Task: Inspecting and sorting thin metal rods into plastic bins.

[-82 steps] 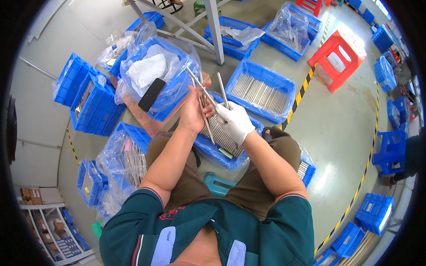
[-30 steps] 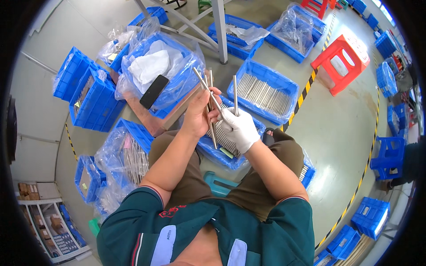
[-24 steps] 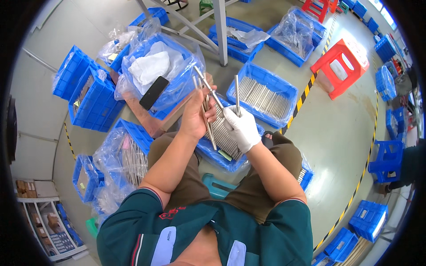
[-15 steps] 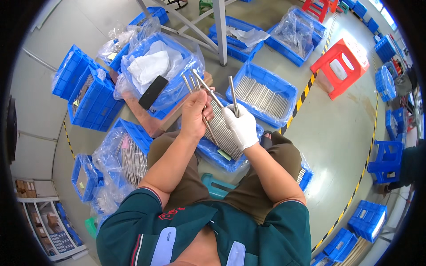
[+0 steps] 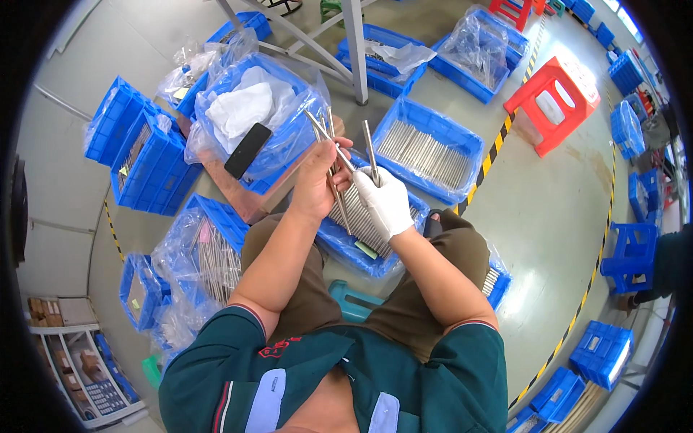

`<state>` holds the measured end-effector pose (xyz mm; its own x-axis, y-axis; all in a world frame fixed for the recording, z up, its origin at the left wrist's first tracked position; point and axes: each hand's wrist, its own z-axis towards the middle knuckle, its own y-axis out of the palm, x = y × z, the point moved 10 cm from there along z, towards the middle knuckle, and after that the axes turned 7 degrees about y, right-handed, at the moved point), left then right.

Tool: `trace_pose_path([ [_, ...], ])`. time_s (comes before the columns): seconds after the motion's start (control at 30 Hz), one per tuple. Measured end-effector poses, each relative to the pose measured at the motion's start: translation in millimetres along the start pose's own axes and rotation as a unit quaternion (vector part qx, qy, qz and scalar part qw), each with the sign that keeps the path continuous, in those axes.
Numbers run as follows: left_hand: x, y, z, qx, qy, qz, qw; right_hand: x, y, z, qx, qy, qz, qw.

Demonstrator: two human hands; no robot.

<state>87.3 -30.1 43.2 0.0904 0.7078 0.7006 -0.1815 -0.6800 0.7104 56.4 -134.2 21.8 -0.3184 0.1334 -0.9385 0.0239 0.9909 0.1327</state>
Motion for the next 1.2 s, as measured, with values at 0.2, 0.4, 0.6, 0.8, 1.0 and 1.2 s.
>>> trace_pose_path([
  [0.2, -1, -1, 0, -0.020, -0.046, -0.019, 0.999, 9, 7, -1, -0.074, 0.070, 0.138, 0.985],
  [0.4, 4, 4, -1, -0.017, 0.025, 0.010, 0.999, 4, 22, -9, -0.139, 0.095, 0.095, 0.981],
  [0.6, 9, -9, 5, 0.051, 0.063, 0.033, 0.996, 18, 25, -4, -0.098, 0.139, 0.132, 0.976],
  [0.8, 2, -16, 8, 0.050, 0.044, 0.023, 0.998, 2, 14, 2, -0.035, 0.030, 0.003, 0.999],
  [1.0, -11, -8, 10, 0.011, 0.011, 0.086, 0.996, 15, 22, -3, -0.133, 0.169, 0.143, 0.966],
  [1.2, -7, -26, 16, 0.118, 0.062, 0.163, 0.978, 28, 35, -3, -0.135, 0.202, 0.200, 0.949],
])
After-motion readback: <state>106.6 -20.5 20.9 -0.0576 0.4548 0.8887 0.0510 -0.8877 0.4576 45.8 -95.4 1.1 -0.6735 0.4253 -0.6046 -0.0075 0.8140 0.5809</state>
